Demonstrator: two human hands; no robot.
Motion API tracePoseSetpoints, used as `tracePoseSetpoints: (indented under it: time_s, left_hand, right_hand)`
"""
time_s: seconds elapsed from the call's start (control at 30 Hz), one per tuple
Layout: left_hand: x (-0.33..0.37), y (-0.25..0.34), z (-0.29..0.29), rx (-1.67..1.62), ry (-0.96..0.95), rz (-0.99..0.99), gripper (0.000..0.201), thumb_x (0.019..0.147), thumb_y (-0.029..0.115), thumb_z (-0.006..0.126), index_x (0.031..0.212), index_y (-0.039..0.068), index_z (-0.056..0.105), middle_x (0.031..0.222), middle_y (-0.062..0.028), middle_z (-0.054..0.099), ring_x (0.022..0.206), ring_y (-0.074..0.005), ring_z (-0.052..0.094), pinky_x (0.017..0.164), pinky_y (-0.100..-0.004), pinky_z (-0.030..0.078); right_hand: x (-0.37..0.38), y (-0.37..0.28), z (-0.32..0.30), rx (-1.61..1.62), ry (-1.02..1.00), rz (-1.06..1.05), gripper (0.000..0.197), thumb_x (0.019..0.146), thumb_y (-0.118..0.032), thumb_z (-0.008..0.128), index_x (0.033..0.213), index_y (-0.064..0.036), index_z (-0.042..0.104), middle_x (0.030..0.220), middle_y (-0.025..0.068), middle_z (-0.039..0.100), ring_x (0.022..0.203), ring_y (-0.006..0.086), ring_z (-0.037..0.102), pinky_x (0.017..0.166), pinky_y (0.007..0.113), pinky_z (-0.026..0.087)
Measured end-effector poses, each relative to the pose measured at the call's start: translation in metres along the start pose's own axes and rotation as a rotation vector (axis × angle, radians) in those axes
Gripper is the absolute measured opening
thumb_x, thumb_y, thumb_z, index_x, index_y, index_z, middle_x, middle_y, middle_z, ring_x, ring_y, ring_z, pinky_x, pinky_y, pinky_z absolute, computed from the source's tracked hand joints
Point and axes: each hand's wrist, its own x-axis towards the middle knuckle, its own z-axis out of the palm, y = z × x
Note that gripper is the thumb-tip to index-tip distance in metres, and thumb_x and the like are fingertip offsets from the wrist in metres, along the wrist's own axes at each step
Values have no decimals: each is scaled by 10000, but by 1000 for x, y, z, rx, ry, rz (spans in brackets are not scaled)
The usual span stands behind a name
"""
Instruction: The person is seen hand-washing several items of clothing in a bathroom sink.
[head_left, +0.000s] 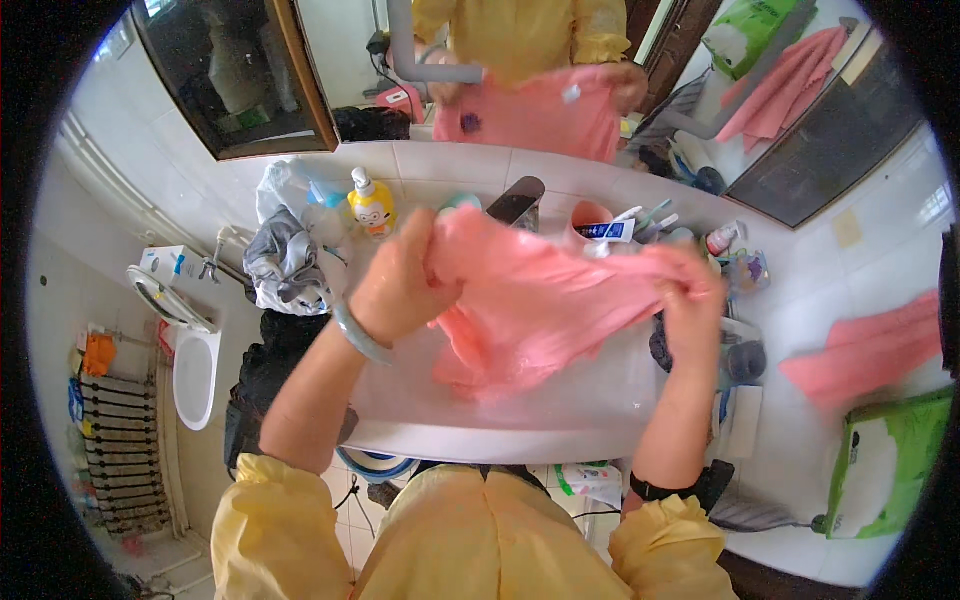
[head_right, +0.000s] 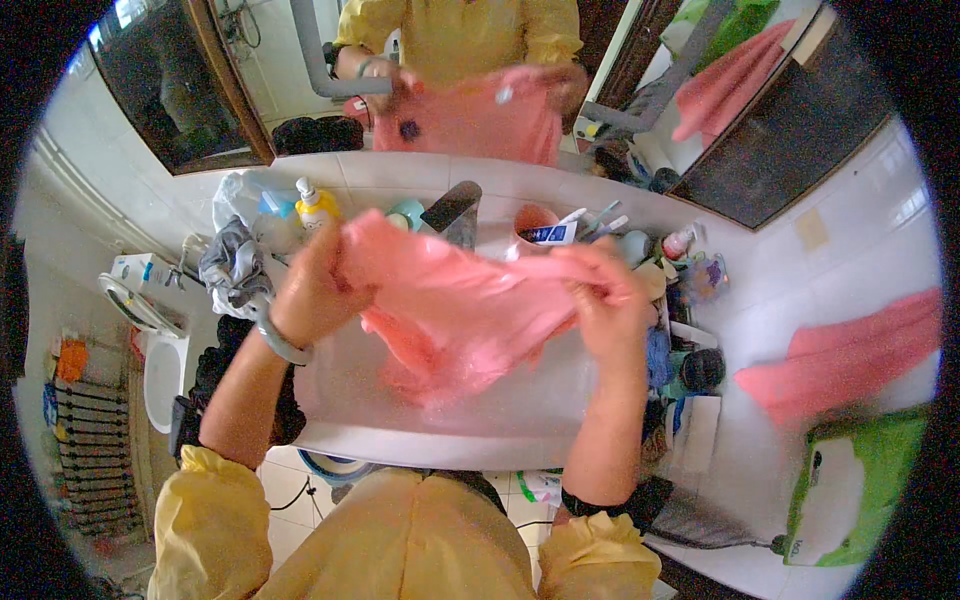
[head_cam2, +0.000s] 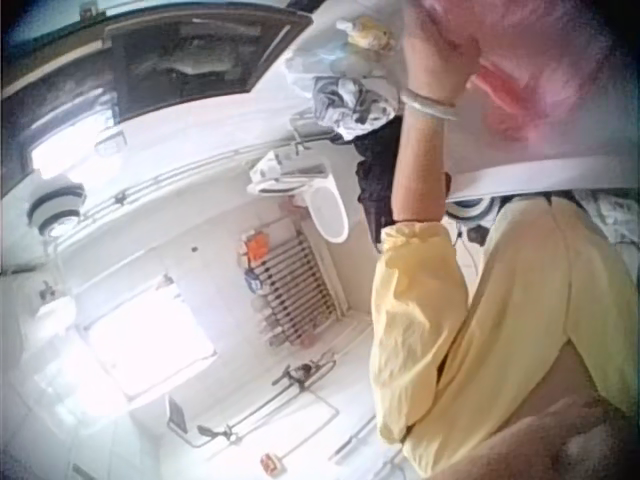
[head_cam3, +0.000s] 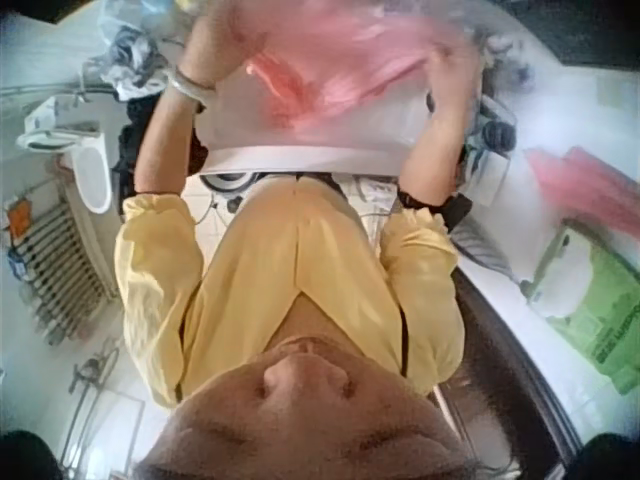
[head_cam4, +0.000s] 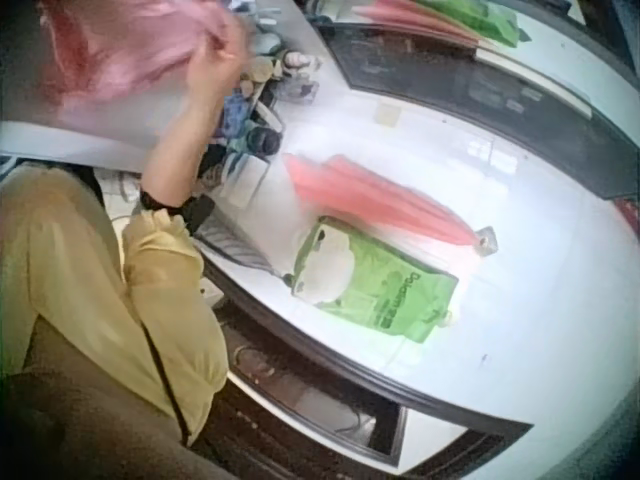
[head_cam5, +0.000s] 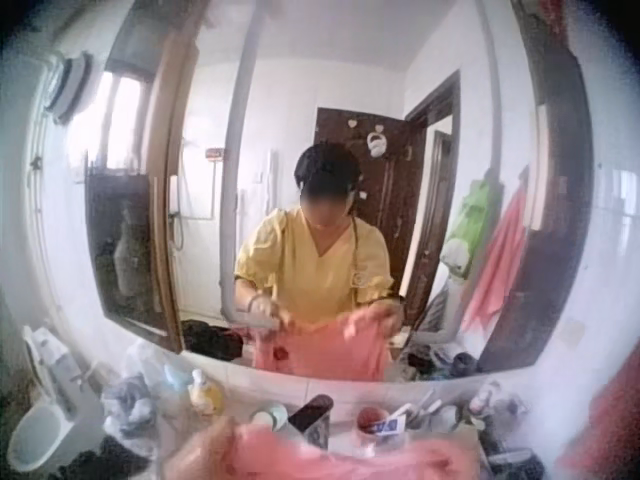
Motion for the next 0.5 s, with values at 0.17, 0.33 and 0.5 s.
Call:
tracePoseSetpoints:
  time_s: [0.17,0.33,0.5]
  left_hand:
    - [25,68,-56,-387,133,279,336,784,-5,547,1108,8,461,902,-38,530,841,-79,504,736,-250,464]
    - [25,64,-77,-391,91,420,532,814,-122,405,1323,33,420,1092,-66,550,980,-84,499,883,-236,411]
    - [-19,-34,-23,-282,-259,-119,643,775,-138,412,1371,104,411,1170,-133,562,1000,-164,537,876,-272,436]
  right_hand:
    - [32,-87,-20,-162,320,-479,327,672,126,589,963,-5,660,854,27,572,814,130,540,751,228,414]
    - [37,-95,-16,-187,299,-565,389,649,140,563,995,-4,667,838,41,571,785,133,532,692,211,404]
    - [-2,-8,28,-179,-120,-234,415,695,108,571,1065,-53,666,782,52,556,729,156,519,643,246,413]
